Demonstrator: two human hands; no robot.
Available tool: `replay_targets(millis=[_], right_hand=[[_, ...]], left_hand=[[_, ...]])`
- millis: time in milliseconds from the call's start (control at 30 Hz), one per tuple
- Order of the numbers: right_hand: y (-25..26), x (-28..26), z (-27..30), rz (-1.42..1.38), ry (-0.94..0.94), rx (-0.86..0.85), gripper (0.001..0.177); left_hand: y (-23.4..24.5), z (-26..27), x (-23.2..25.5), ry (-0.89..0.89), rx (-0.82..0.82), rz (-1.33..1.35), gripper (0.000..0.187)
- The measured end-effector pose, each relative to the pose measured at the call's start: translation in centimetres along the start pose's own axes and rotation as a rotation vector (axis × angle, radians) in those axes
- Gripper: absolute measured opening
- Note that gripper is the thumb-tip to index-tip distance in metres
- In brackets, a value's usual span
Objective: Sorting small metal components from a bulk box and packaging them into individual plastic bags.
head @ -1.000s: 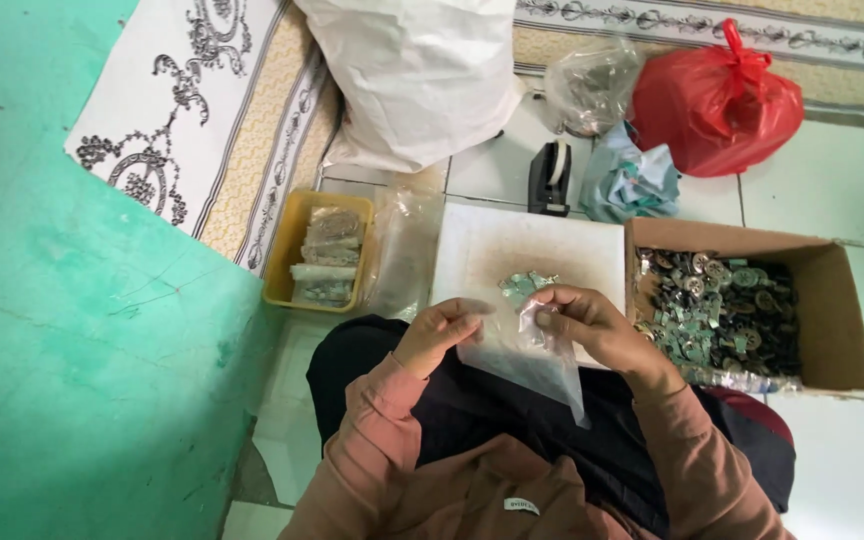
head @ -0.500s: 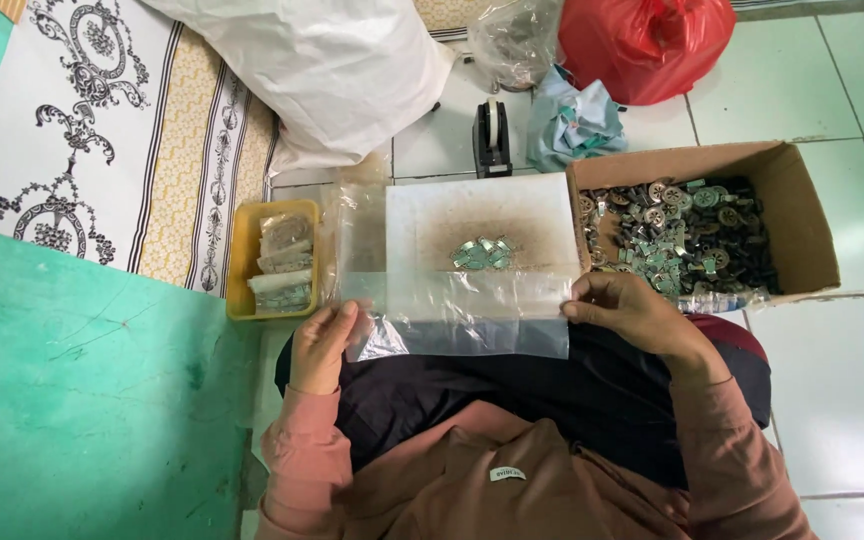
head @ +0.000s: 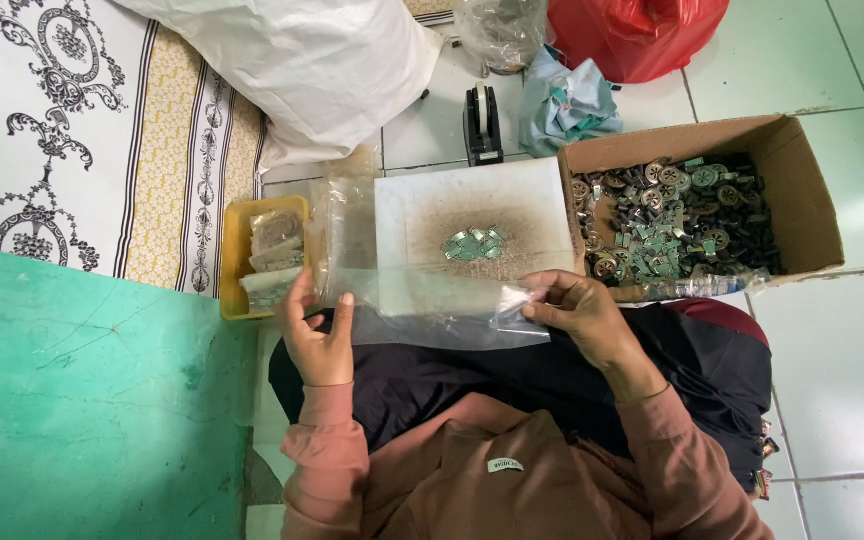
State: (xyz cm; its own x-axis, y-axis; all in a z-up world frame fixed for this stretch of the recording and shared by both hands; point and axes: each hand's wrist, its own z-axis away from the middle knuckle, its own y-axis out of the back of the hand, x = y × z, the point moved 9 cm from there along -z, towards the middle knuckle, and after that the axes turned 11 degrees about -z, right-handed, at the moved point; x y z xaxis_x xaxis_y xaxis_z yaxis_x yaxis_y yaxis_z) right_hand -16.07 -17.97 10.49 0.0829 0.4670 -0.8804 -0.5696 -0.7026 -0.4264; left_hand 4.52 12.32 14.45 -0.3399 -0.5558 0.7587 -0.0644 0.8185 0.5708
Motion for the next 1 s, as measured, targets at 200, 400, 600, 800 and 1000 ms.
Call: replay_targets(millis=[200,400,600,800,1000], right_hand=[[-2.3,6.2,-0.4,-0.040,-0.011,0.004,0.025],[-6.6,7.9,1.7,-0.117,-0.097,-0.039,0.018],[-6.8,7.7,1.6,-0.233,-0.115,-0.063,0.015],[-6.8,8.2,1.5,-0.335,-0.132,-0.036,0.016],[-7.3,7.6,1.8,-0.139,-0.091,-0.136,0.017]], left_hand=[[-6.0,7.8,4.1,0.026,-0.294,0.198,0.023],[-9.8,11.5,4.1,0.136,-0.436,0.421,0.049],[-9.0,10.5,3.0,0.192,-0.445,0.406,0.033],[-5.6,7.2,4.7,0.011,-0.313,0.230,0.011],[-8.1,9.5,1.0,0.449,-0.523,0.614,0.021]])
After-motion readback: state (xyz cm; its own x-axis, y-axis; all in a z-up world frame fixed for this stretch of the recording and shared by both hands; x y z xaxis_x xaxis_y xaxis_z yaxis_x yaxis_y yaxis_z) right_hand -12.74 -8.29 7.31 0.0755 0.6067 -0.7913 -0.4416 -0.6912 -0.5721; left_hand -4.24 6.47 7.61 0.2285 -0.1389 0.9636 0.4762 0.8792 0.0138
